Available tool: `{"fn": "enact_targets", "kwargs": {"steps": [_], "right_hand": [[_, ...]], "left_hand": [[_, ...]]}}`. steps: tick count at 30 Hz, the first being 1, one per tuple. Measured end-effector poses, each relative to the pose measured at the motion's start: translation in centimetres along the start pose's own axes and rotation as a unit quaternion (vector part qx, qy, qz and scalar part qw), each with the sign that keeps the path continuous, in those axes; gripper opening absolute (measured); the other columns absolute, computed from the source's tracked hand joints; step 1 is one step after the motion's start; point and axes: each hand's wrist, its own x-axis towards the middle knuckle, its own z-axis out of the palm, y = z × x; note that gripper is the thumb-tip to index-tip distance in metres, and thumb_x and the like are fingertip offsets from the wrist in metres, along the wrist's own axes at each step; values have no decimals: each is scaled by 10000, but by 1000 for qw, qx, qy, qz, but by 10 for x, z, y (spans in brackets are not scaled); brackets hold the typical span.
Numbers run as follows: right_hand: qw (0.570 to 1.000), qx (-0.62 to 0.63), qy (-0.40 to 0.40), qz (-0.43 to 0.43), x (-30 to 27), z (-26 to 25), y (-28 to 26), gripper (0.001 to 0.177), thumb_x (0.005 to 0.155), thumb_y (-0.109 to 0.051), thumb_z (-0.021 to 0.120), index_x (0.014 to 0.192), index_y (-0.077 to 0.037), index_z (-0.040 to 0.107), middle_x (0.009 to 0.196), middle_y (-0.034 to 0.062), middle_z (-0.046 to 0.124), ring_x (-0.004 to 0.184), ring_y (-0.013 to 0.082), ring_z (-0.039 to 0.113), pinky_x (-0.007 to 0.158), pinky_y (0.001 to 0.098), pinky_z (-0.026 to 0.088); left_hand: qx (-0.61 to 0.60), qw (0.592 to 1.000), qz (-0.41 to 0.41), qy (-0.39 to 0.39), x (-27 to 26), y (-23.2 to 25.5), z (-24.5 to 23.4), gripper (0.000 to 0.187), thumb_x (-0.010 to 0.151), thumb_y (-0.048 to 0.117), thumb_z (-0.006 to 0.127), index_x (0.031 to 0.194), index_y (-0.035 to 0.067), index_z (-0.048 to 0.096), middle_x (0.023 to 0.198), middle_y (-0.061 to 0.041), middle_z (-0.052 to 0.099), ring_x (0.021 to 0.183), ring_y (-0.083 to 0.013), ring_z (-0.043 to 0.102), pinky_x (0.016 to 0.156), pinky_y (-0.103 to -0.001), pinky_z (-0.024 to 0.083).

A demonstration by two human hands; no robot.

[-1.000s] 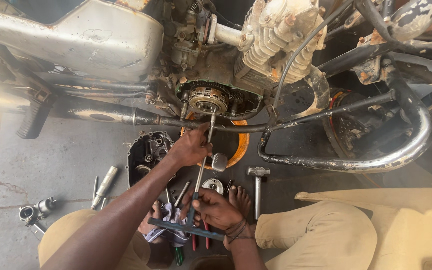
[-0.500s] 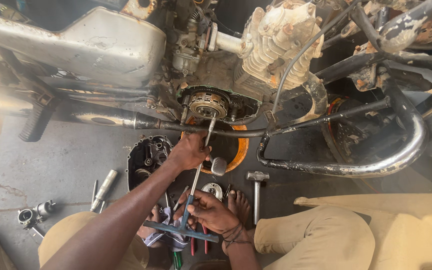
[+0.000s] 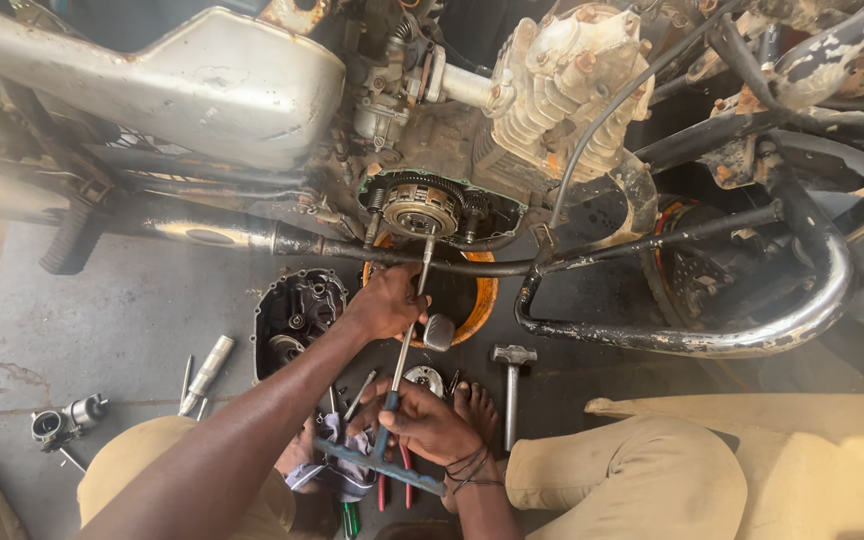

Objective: The person works on the clutch assembly of a motorcycle engine, wiping internal components with a cloth, positioning a gear, and using a screwdriver-like tool to rotate or adjust parts within the assembly while sitting on the ground.

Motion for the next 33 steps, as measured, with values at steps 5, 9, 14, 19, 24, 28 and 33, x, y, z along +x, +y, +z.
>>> {"fn": "enact_targets", "kwargs": {"steps": [5,9,14,19,24,28,33], "right_hand": [[1000,8,-3,-23,6,-10,19,232,1034,-176,683,1178,-32,572,1019,156,710,863,158,712,694,272,596],[997,-60,43,-33,11,-19,35,221,1056,-145,712,1156,0,579,995,182,725,725,123,642,643,263,568],[999,0,46,-20,5,-3,18,295,1014,-208,670,1237,-35,584,1029,118,700,742,95,631,682,288,589],[999,-8,46,3,5,0,11,313,991,-201,678,1244,-40,589,1061,137,733,716,86,616,676,272,575],[993,-90,79,-7,10,-18,30,258,1005,-197,704,1161,-25,591,938,120,744,643,78,591,589,242,533],[982,-127,136,-23,11,-9,33,284,1013,-208,747,1111,-12,567,820,53,654,568,76,533,482,217,432],[997,-21,69,-10,5,11,3,314,983,-284,681,1158,-44,578,912,83,720,644,92,637,581,220,539]], "left_hand": [[-6,1000,-24,-11,-1,0,0,561,921,61,634,1443,1,439,857,-153,763,629,-244,751,553,-356,631],[-35,999,-34,-10,0,-8,1,473,930,67,644,1371,-13,495,882,-156,763,672,-208,773,565,-332,648],[-19,1000,1,7,4,-22,4,367,916,58,669,1259,-44,590,869,-151,780,693,-199,794,612,-333,622],[-61,998,-16,8,6,-20,6,407,929,46,619,1323,-17,540,884,-156,773,698,-217,793,631,-338,648],[-62,998,-31,-5,4,-15,6,380,946,77,646,1294,-45,553,897,-157,774,696,-205,793,616,-307,657],[-78,996,-41,-5,5,-12,8,389,945,79,672,1277,-82,548,875,-188,769,689,-214,787,590,-311,664],[-112,994,-16,-4,7,-18,8,323,926,47,631,1213,-100,606,881,-154,776,662,-204,781,556,-308,657]]}}
